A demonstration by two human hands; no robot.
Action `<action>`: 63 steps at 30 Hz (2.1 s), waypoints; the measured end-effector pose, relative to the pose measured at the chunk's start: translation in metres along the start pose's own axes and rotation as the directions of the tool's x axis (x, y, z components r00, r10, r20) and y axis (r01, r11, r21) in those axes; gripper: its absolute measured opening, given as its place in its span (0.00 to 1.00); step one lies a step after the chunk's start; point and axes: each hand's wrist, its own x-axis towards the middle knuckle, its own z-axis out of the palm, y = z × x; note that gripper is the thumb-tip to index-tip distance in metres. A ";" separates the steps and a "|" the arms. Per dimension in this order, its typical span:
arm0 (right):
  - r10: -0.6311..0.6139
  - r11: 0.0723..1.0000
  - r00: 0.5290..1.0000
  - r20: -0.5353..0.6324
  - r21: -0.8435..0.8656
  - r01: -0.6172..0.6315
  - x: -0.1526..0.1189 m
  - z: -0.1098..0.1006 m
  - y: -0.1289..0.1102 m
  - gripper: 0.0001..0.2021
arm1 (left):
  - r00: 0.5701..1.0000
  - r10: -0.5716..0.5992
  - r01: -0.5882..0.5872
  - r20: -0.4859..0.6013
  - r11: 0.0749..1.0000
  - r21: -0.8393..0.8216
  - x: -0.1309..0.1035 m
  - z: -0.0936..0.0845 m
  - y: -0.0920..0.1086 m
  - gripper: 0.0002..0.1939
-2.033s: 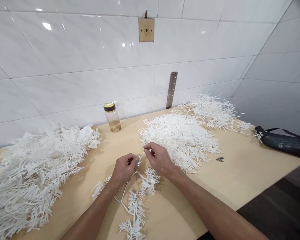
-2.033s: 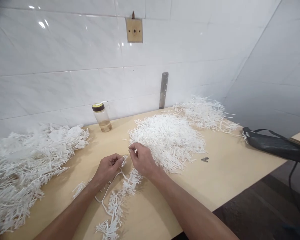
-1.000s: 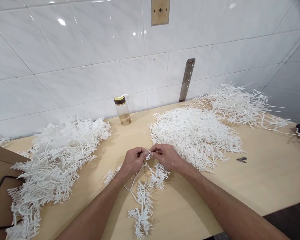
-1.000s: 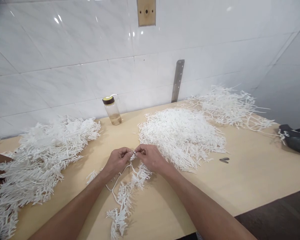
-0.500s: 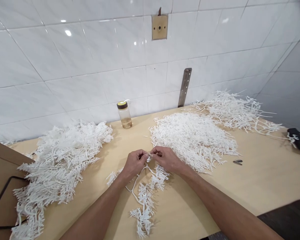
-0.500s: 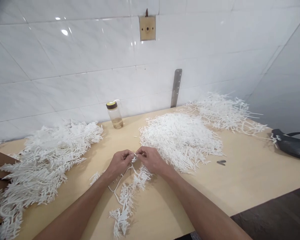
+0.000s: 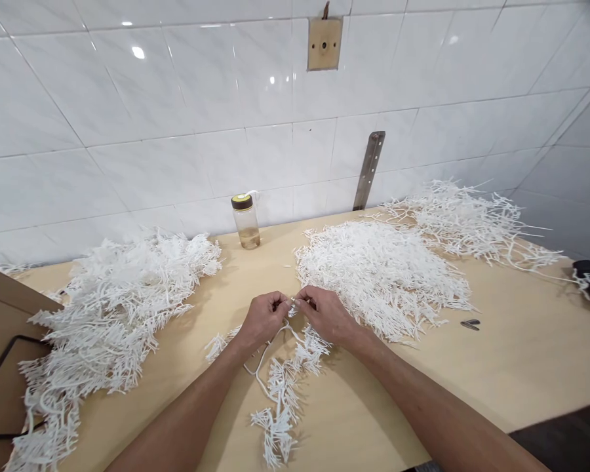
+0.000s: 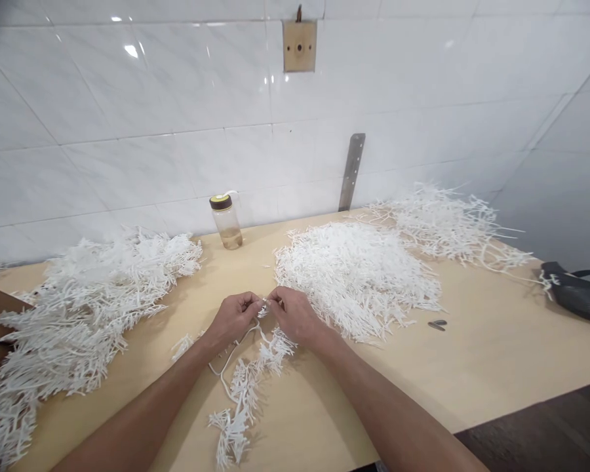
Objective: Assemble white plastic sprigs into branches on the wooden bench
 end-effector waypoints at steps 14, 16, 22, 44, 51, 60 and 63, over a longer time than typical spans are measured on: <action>-0.010 0.993 0.999 -0.038 -0.115 0.006 0.002 0.011 0.008 0.09 | 0.999 0.030 -0.029 -0.016 0.996 0.088 0.001 0.003 -0.007 0.12; 0.005 0.992 0.999 -0.053 -0.127 -0.011 0.003 0.013 0.008 0.09 | 1.000 0.020 -0.019 -0.009 0.996 0.083 0.002 0.003 -0.008 0.12; 0.039 0.986 0.995 -0.091 -0.161 -0.053 0.005 0.019 0.003 0.09 | 1.000 0.020 -0.020 -0.005 0.999 0.031 0.004 0.002 -0.009 0.12; 0.179 0.974 0.973 -0.147 0.163 -0.155 0.005 0.012 -0.003 0.09 | 0.996 -0.071 0.057 -0.052 0.973 -0.224 0.004 -0.001 -0.007 0.19; 0.178 0.941 0.977 -0.119 0.310 -0.134 0.008 0.011 0.000 0.10 | 0.998 -0.068 0.069 0.010 0.979 -0.194 0.005 -0.002 -0.010 0.18; 0.188 0.896 0.981 0.039 0.403 -0.187 0.005 0.011 -0.001 0.09 | 0.993 -0.102 0.086 -0.058 0.970 -0.227 0.006 0.002 -0.006 0.16; 0.202 0.865 0.977 0.073 0.455 -0.213 0.005 0.011 0.002 0.09 | 0.994 -0.097 0.083 -0.057 0.974 -0.211 0.005 0.002 -0.004 0.16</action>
